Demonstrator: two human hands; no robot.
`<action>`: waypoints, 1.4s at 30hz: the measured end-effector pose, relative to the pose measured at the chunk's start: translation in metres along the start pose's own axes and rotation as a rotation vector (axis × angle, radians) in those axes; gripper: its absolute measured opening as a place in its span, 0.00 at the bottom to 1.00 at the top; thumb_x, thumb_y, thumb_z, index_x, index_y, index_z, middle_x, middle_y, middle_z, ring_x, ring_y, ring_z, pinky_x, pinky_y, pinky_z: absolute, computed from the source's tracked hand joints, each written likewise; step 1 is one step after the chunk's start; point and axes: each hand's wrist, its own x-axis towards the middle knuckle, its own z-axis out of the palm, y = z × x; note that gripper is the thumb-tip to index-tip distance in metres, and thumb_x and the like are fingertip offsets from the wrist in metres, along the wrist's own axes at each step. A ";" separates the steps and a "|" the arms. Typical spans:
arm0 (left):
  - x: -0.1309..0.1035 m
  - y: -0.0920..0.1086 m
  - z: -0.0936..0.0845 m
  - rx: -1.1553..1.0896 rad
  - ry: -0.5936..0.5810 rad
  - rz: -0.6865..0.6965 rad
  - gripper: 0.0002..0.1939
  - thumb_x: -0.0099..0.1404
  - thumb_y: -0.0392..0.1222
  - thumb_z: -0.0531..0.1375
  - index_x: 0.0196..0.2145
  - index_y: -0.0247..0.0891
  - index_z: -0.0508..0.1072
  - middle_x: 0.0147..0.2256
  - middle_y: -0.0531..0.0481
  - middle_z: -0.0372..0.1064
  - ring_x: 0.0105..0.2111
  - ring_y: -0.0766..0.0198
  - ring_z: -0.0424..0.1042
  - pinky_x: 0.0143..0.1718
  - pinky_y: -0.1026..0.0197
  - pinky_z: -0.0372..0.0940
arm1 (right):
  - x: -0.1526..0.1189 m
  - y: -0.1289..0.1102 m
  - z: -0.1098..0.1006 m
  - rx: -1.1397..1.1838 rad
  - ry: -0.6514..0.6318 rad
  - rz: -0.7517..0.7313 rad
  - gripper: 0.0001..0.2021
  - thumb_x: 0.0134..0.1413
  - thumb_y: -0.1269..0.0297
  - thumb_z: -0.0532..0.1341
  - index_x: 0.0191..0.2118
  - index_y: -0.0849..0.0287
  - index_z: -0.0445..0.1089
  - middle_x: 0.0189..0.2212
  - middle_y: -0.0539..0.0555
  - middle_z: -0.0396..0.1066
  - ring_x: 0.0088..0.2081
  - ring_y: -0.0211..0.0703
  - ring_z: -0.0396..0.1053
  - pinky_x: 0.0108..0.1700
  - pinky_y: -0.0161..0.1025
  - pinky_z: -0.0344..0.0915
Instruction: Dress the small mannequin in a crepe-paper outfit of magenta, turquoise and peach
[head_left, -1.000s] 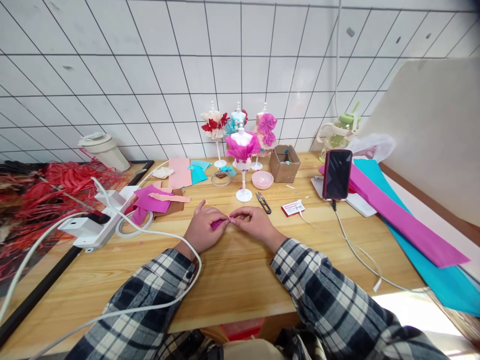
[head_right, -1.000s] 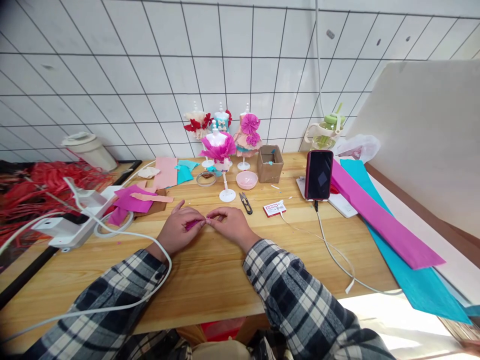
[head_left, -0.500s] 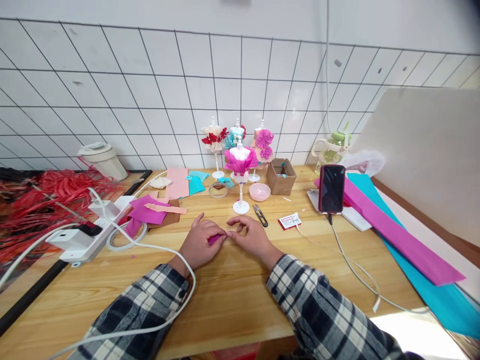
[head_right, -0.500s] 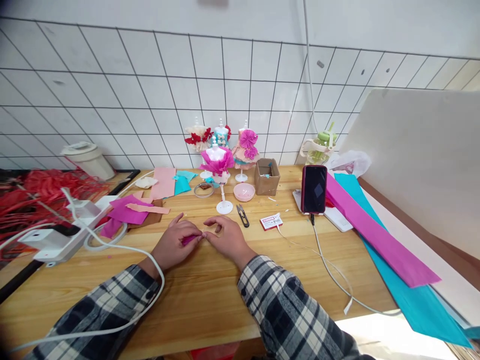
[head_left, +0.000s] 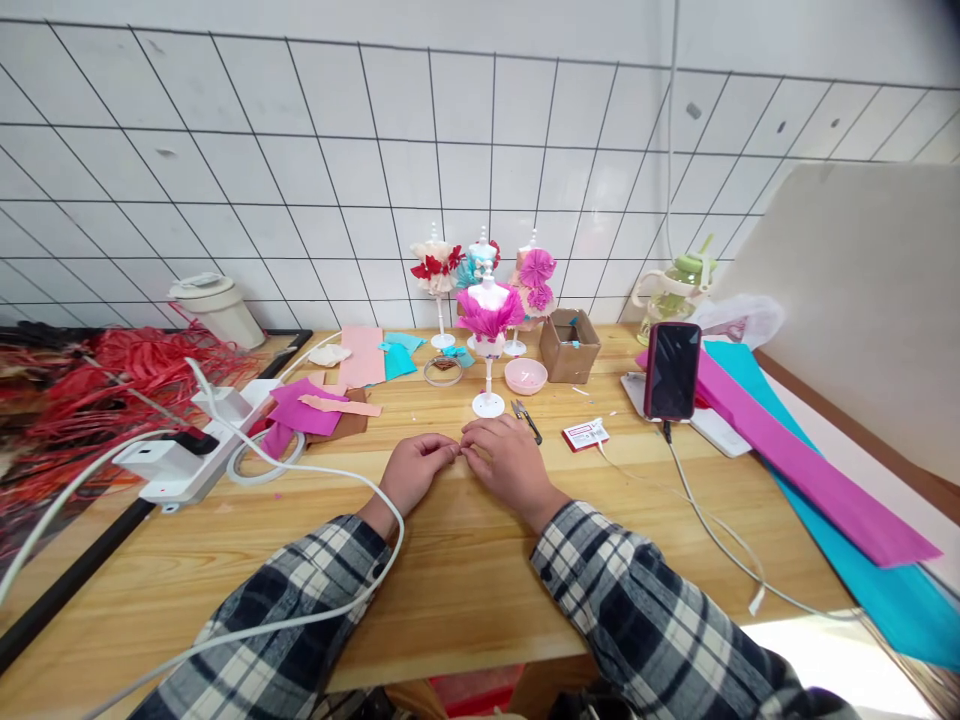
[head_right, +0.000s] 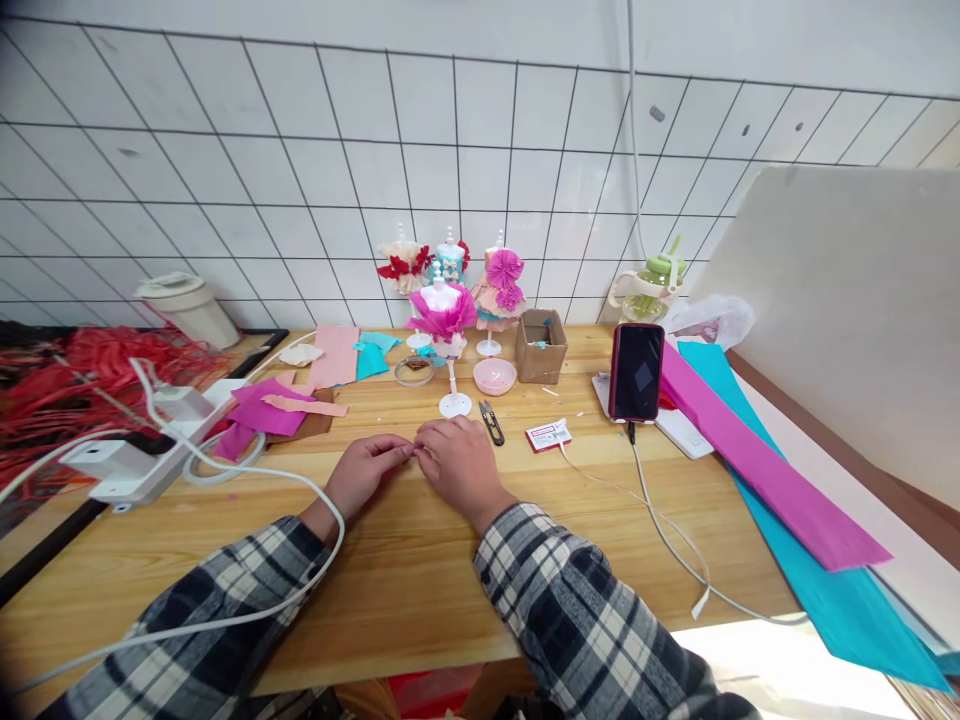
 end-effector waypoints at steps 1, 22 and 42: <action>0.001 -0.001 0.000 -0.113 0.003 -0.056 0.12 0.53 0.49 0.62 0.28 0.36 0.78 0.23 0.51 0.73 0.22 0.65 0.67 0.26 0.63 0.59 | 0.000 -0.001 -0.001 -0.032 0.016 -0.008 0.07 0.60 0.63 0.56 0.38 0.53 0.72 0.44 0.52 0.73 0.45 0.46 0.64 0.47 0.45 0.56; -0.006 -0.003 -0.003 -0.024 -0.105 0.111 0.17 0.59 0.52 0.58 0.30 0.35 0.78 0.29 0.48 0.76 0.32 0.59 0.72 0.38 0.59 0.65 | -0.003 0.014 0.001 0.141 0.018 -0.052 0.06 0.56 0.62 0.61 0.37 0.52 0.75 0.43 0.50 0.74 0.46 0.43 0.66 0.51 0.43 0.56; -0.010 0.000 -0.010 0.179 0.131 0.218 0.16 0.61 0.49 0.57 0.39 0.37 0.77 0.38 0.46 0.76 0.40 0.57 0.72 0.45 0.58 0.63 | -0.006 0.018 0.014 0.346 0.049 0.241 0.11 0.52 0.63 0.62 0.42 0.57 0.70 0.37 0.52 0.70 0.29 0.36 0.64 0.36 0.37 0.62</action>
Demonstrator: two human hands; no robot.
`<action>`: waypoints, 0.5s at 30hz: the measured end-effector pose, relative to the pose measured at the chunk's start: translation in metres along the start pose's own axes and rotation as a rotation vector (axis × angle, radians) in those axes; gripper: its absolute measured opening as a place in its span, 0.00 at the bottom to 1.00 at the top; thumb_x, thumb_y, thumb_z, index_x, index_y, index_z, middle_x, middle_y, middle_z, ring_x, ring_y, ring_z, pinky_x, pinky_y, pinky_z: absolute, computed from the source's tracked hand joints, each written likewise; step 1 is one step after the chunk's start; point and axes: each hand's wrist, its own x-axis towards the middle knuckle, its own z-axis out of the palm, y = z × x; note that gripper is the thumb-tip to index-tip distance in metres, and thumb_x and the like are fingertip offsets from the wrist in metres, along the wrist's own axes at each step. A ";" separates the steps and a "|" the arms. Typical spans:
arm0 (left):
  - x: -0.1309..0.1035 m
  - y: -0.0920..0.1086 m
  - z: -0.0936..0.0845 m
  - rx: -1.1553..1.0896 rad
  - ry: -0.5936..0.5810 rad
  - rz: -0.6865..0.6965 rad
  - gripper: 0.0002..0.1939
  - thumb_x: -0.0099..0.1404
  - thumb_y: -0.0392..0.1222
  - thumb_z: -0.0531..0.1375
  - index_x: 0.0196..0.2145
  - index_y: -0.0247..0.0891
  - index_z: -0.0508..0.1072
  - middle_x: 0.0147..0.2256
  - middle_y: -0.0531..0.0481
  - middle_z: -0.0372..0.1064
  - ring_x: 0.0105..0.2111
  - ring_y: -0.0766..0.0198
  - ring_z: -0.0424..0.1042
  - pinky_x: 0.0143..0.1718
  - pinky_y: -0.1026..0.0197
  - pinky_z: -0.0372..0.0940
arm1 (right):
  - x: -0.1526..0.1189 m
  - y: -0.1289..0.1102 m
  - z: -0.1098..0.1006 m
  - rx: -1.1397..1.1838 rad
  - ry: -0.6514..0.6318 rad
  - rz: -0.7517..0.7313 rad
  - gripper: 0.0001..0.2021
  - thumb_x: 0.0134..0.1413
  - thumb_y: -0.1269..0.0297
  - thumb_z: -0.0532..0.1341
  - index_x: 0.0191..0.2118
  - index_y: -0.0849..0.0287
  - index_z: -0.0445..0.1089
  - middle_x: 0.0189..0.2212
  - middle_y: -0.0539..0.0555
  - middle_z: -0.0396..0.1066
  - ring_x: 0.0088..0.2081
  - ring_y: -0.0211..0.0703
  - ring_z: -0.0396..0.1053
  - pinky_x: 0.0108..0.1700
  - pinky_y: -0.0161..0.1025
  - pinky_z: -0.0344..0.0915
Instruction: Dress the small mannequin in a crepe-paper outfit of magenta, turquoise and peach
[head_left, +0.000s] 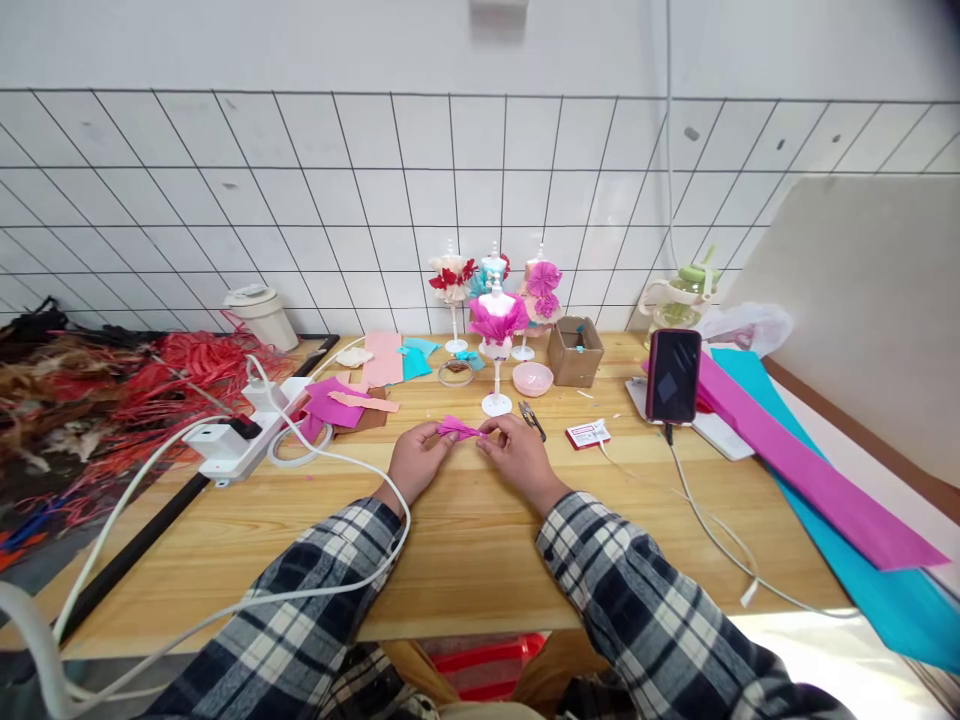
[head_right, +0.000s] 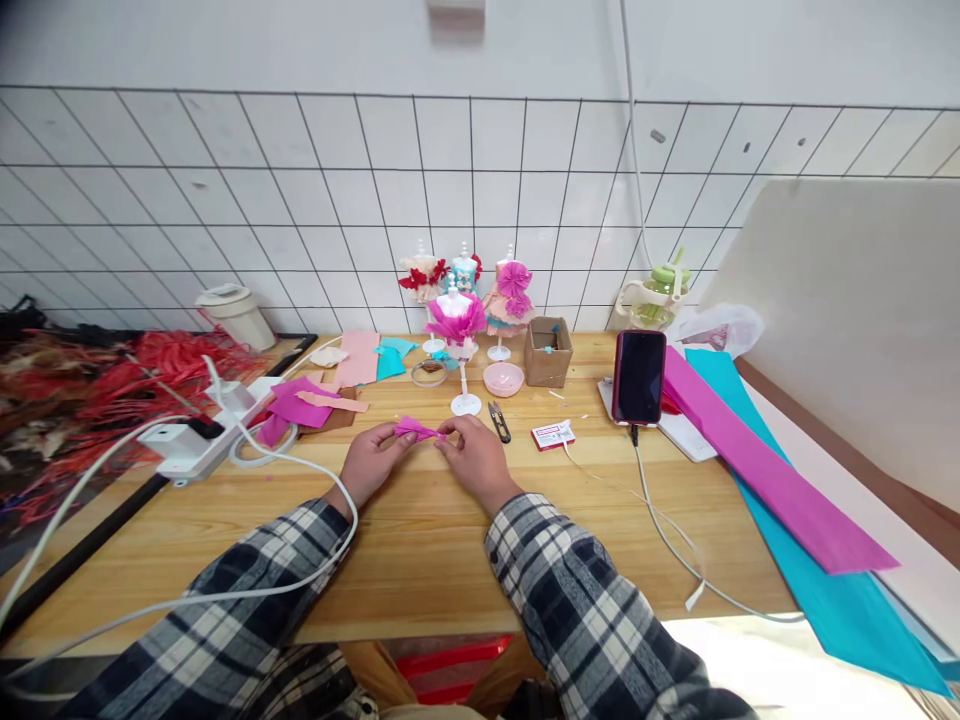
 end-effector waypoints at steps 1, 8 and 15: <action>0.000 0.001 -0.001 0.012 0.006 0.009 0.15 0.61 0.49 0.57 0.39 0.37 0.77 0.39 0.45 0.76 0.40 0.56 0.72 0.46 0.57 0.62 | -0.001 0.000 0.001 0.038 -0.012 0.013 0.18 0.49 0.64 0.64 0.47 0.57 0.68 0.40 0.52 0.70 0.30 0.36 0.64 0.37 0.37 0.63; 0.001 0.008 -0.004 0.224 -0.170 0.236 0.09 0.60 0.45 0.58 0.32 0.38 0.75 0.33 0.45 0.73 0.37 0.56 0.69 0.43 0.56 0.61 | -0.001 -0.008 0.003 0.354 -0.168 0.119 0.18 0.48 0.57 0.63 0.45 0.59 0.71 0.39 0.55 0.73 0.37 0.41 0.68 0.38 0.38 0.64; 0.003 0.008 -0.007 0.213 -0.150 0.243 0.12 0.62 0.48 0.57 0.27 0.39 0.71 0.31 0.47 0.71 0.35 0.59 0.68 0.41 0.57 0.62 | 0.004 -0.007 0.009 0.892 -0.124 0.409 0.15 0.34 0.57 0.70 0.31 0.58 0.72 0.26 0.48 0.72 0.28 0.37 0.67 0.31 0.34 0.63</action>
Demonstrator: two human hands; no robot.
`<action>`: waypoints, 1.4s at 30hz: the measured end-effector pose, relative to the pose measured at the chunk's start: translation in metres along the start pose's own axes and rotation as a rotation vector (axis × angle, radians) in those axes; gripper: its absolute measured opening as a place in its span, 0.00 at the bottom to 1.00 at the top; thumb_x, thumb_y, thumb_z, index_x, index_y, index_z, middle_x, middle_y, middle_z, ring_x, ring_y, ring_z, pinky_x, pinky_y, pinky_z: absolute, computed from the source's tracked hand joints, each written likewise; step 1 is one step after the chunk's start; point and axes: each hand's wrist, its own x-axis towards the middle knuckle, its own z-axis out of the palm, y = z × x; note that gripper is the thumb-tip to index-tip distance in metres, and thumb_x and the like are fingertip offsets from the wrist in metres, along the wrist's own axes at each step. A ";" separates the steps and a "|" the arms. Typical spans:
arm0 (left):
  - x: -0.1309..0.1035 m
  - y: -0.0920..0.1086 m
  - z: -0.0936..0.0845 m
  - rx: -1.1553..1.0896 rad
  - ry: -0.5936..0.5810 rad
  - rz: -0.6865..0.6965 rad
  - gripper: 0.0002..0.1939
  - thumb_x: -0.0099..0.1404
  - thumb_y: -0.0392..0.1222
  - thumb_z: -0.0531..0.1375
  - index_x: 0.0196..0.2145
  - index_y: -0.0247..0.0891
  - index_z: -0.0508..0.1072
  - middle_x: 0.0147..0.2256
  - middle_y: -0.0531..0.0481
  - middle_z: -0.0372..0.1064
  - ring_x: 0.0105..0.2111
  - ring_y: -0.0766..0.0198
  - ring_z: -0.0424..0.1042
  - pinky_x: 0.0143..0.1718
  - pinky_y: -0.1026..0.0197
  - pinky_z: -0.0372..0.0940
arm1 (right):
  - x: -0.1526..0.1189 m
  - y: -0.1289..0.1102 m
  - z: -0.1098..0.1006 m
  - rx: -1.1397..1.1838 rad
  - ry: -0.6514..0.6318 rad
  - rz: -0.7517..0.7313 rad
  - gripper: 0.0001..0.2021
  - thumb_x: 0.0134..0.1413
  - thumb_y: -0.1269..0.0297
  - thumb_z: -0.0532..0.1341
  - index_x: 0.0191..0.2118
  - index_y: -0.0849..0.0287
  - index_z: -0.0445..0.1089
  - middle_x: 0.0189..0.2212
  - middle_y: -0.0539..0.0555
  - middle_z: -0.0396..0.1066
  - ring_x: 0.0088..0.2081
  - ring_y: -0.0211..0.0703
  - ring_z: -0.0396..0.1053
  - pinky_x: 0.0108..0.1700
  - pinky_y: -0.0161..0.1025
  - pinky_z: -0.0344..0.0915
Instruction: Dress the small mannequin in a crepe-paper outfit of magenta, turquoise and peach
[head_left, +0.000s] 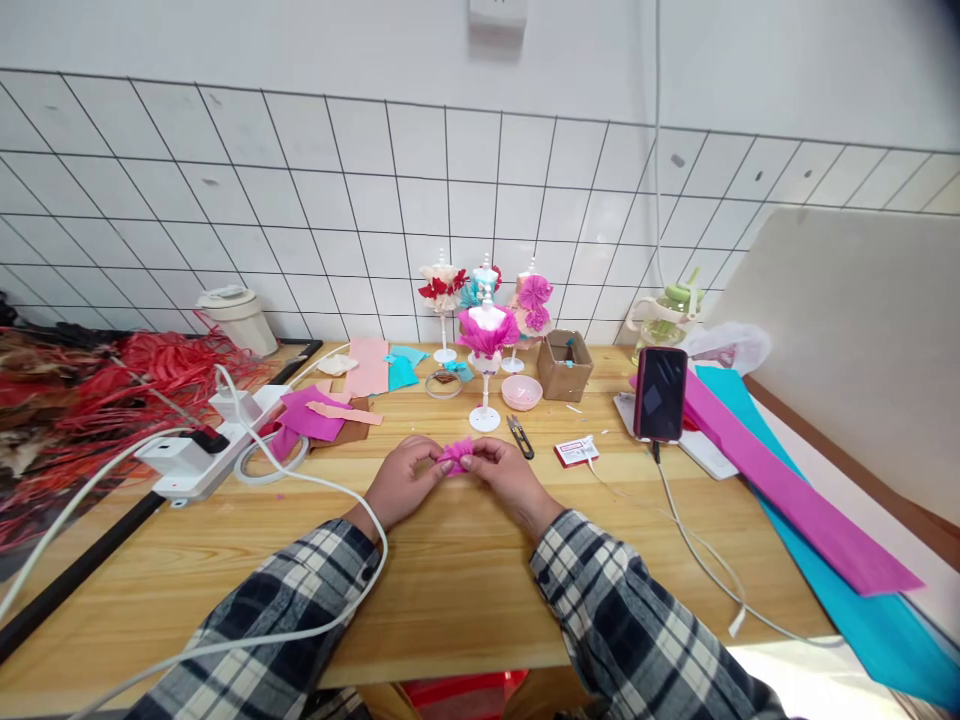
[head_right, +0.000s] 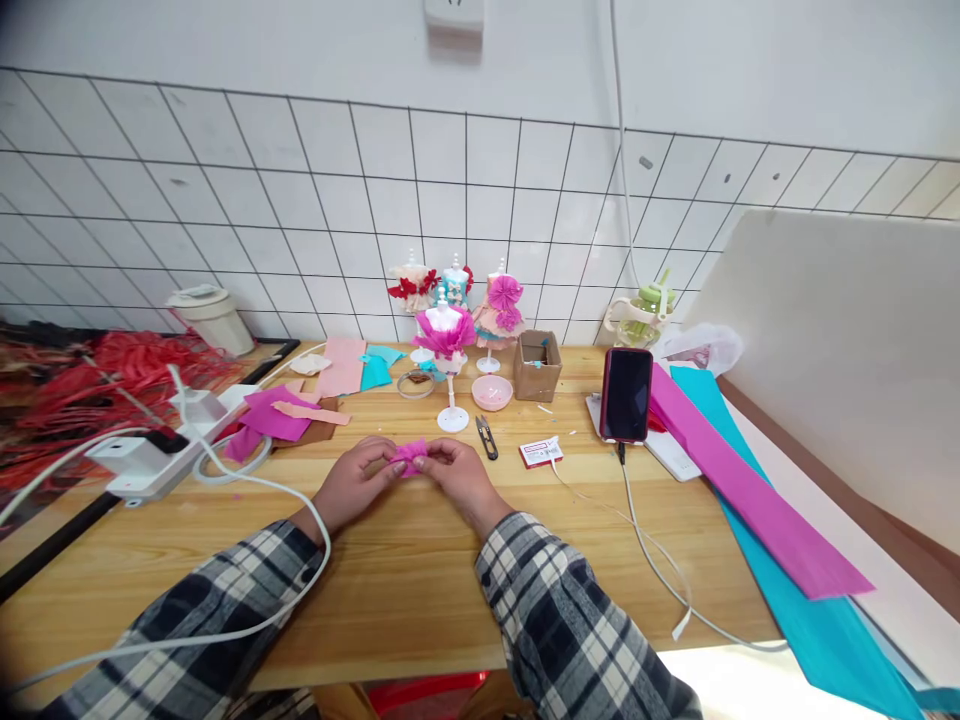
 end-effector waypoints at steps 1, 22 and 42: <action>0.000 -0.001 -0.001 -0.018 0.017 -0.018 0.12 0.62 0.49 0.57 0.27 0.39 0.71 0.31 0.48 0.71 0.35 0.59 0.68 0.42 0.57 0.62 | 0.000 -0.001 -0.001 0.045 0.033 0.006 0.16 0.34 0.57 0.70 0.31 0.59 0.73 0.26 0.48 0.72 0.28 0.36 0.67 0.30 0.33 0.62; -0.002 0.005 0.018 -0.823 -0.064 -0.423 0.23 0.51 0.45 0.68 0.43 0.36 0.72 0.40 0.44 0.75 0.41 0.58 0.73 0.48 0.55 0.64 | -0.005 -0.003 -0.004 0.395 -0.017 0.196 0.16 0.37 0.66 0.72 0.36 0.58 0.71 0.32 0.49 0.74 0.31 0.32 0.72 0.34 0.29 0.69; -0.005 0.000 0.012 -0.125 -0.158 -0.210 0.11 0.57 0.46 0.61 0.35 0.38 0.77 0.34 0.50 0.77 0.35 0.59 0.74 0.40 0.60 0.65 | -0.008 -0.012 -0.006 -0.581 -0.018 -0.300 0.12 0.47 0.55 0.64 0.34 0.59 0.73 0.37 0.54 0.73 0.42 0.44 0.68 0.47 0.41 0.63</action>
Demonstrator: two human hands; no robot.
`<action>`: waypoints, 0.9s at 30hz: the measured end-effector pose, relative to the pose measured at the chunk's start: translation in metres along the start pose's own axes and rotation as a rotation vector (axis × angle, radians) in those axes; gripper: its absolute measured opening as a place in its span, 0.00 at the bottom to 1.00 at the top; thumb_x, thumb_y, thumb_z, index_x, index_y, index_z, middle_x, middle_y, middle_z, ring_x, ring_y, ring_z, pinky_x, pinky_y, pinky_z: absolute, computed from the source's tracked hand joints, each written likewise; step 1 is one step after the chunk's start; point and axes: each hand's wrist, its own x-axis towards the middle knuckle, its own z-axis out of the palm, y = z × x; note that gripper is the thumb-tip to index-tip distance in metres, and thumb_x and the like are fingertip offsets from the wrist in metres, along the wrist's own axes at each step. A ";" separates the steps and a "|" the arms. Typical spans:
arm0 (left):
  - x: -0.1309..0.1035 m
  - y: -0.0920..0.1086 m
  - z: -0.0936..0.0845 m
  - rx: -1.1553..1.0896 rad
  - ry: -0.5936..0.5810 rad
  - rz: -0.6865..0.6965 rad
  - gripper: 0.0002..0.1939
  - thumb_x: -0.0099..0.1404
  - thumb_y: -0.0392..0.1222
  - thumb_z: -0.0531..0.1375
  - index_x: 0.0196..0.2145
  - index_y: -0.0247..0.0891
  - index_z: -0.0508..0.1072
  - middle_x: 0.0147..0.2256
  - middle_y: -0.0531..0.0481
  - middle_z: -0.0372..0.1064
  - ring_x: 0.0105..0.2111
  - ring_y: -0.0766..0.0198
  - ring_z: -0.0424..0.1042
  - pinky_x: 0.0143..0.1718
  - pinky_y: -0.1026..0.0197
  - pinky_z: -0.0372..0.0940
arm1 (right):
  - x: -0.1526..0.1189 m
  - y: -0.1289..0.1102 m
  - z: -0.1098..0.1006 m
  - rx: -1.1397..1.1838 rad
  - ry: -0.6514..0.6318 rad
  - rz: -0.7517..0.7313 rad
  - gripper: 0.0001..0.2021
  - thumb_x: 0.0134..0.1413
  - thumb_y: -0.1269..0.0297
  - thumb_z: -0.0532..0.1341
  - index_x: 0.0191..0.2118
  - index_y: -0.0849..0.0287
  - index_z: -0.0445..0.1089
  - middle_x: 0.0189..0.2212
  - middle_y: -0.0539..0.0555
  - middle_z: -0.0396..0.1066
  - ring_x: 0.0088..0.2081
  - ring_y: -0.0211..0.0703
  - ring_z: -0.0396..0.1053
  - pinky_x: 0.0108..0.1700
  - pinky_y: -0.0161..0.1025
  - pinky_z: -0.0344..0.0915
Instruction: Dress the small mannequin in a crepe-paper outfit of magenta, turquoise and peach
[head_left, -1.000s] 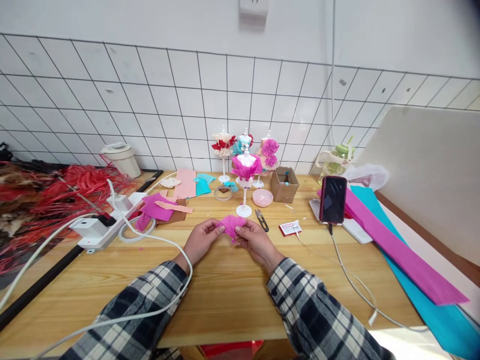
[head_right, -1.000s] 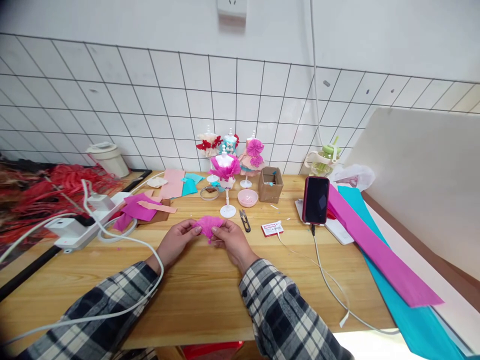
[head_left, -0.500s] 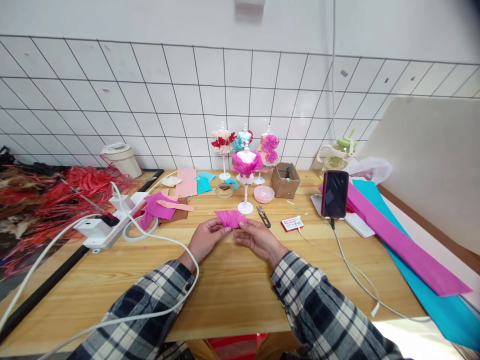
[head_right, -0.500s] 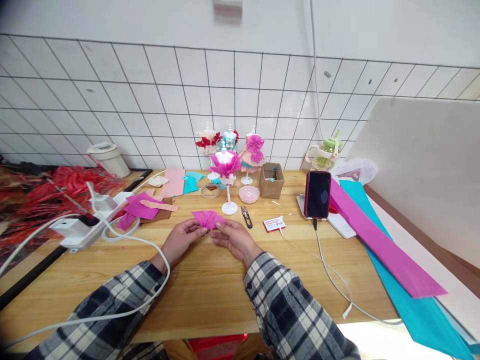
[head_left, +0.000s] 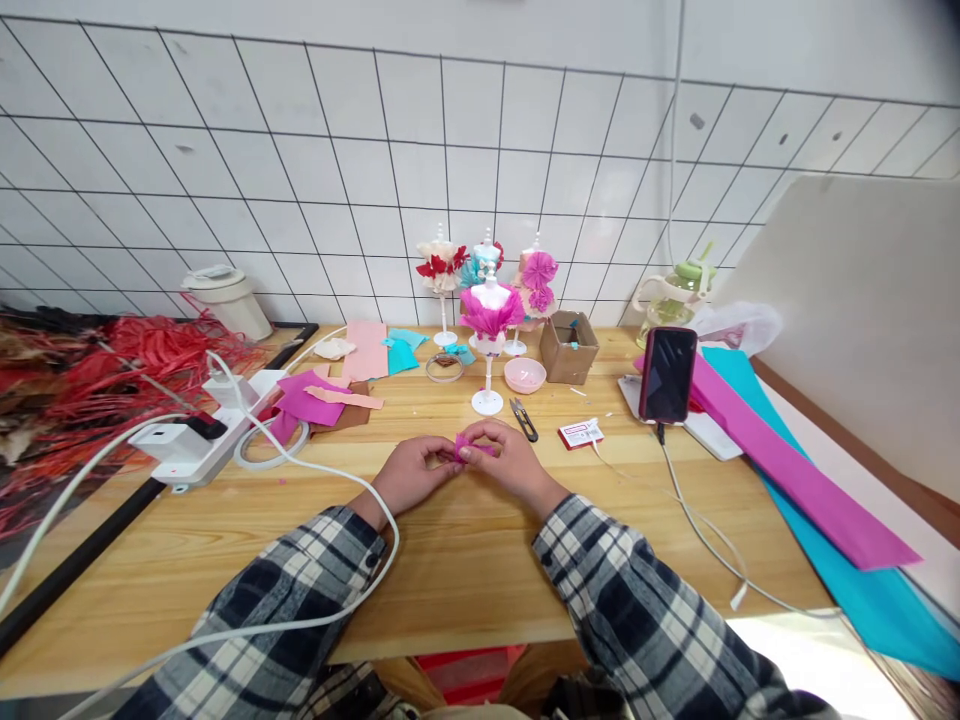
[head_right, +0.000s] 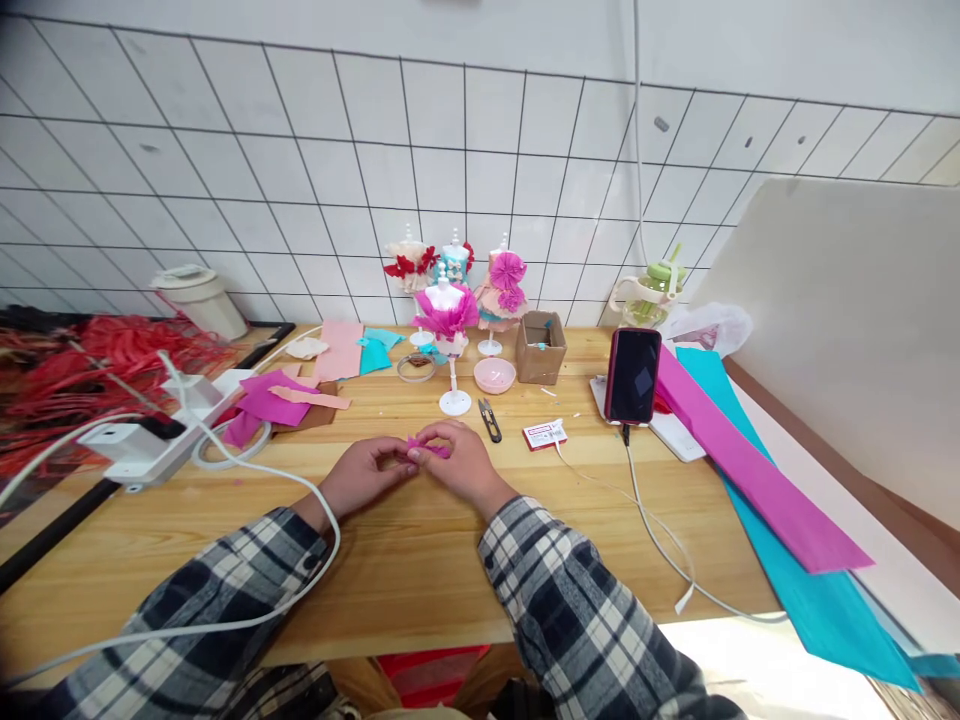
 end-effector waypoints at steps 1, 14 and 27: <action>0.000 -0.001 0.000 0.034 0.006 0.006 0.11 0.57 0.46 0.62 0.35 0.39 0.78 0.34 0.50 0.77 0.35 0.59 0.74 0.41 0.60 0.65 | 0.000 0.001 0.001 0.017 -0.007 0.028 0.12 0.48 0.55 0.64 0.32 0.59 0.72 0.34 0.54 0.73 0.39 0.43 0.69 0.44 0.40 0.64; 0.000 -0.003 -0.001 0.111 0.067 0.024 0.08 0.56 0.45 0.62 0.32 0.40 0.77 0.32 0.51 0.76 0.35 0.60 0.73 0.40 0.61 0.64 | -0.001 0.000 -0.001 0.238 0.014 -0.034 0.21 0.55 0.58 0.58 0.54 0.55 0.62 0.42 0.54 0.69 0.43 0.41 0.67 0.47 0.40 0.63; 0.005 -0.008 -0.001 -0.252 0.246 -0.154 0.25 0.55 0.45 0.62 0.50 0.37 0.66 0.30 0.50 0.75 0.34 0.58 0.74 0.41 0.57 0.64 | 0.005 0.017 0.004 0.194 0.182 0.086 0.29 0.47 0.59 0.63 0.55 0.55 0.57 0.44 0.56 0.64 0.39 0.40 0.64 0.38 0.38 0.64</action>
